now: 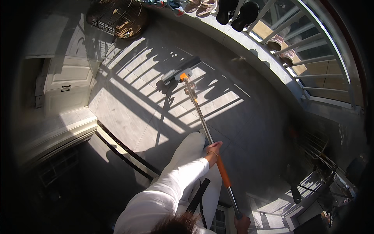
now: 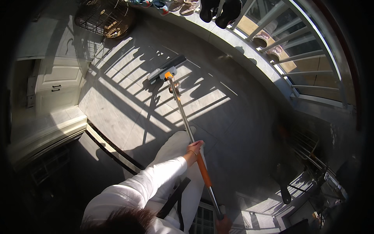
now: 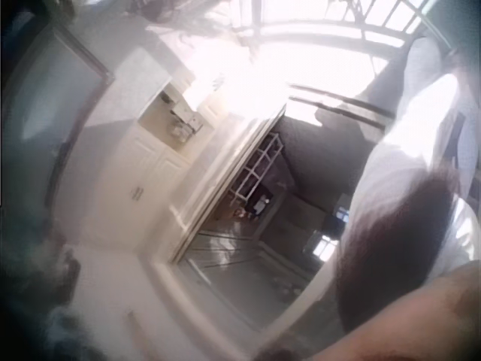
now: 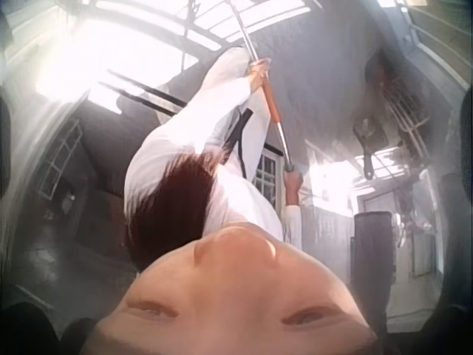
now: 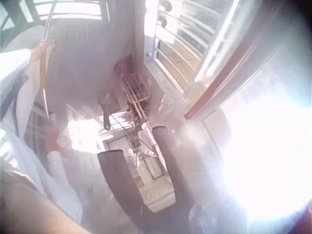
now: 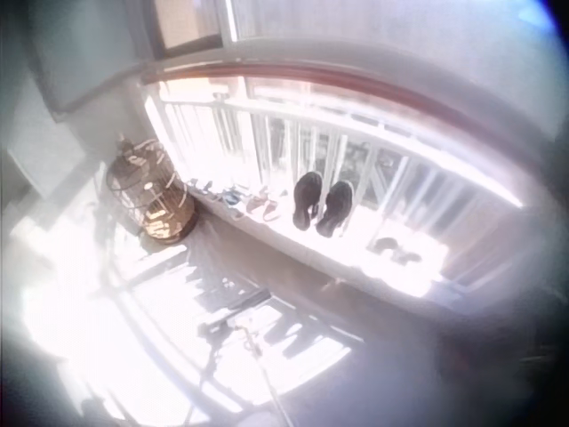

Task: The person cleans a balcony area using a long-handled squeegee. They wipe the window frame, then mop the tiled floor, briefly move a pair of shoes, and rinse the squeegee in a sink before continuing to mop the floor.

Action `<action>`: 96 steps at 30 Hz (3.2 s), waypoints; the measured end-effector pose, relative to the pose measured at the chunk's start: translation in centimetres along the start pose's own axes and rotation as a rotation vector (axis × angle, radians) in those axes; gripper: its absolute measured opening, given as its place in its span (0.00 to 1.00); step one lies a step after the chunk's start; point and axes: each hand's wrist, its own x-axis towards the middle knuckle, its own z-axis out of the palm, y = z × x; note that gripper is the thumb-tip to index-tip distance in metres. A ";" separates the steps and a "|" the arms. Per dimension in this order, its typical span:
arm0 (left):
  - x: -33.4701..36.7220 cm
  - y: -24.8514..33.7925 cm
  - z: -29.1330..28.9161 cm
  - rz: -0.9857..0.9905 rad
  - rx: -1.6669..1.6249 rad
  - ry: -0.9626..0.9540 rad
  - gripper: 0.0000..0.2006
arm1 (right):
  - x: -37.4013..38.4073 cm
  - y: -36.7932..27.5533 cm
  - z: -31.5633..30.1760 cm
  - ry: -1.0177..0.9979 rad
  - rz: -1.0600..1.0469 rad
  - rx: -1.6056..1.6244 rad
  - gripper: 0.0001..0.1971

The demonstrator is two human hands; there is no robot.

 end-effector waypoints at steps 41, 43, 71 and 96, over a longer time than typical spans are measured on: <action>-24.2 -45.9 25.8 0.336 0.919 -0.388 0.04 | -12.9 38.7 15.0 0.494 -0.363 -0.001 0.38; -28.7 -49.8 19.5 0.350 0.933 -0.431 0.04 | -17.8 40.7 18.7 0.261 -0.136 0.296 0.37; -12.1 -26.9 1.4 0.531 0.484 0.162 0.08 | -4.2 22.2 17.4 -0.142 -0.351 0.849 0.29; -49.2 -90.1 30.1 -0.461 -0.028 -0.648 0.17 | -12.1 90.3 9.1 -0.034 0.195 -0.084 0.14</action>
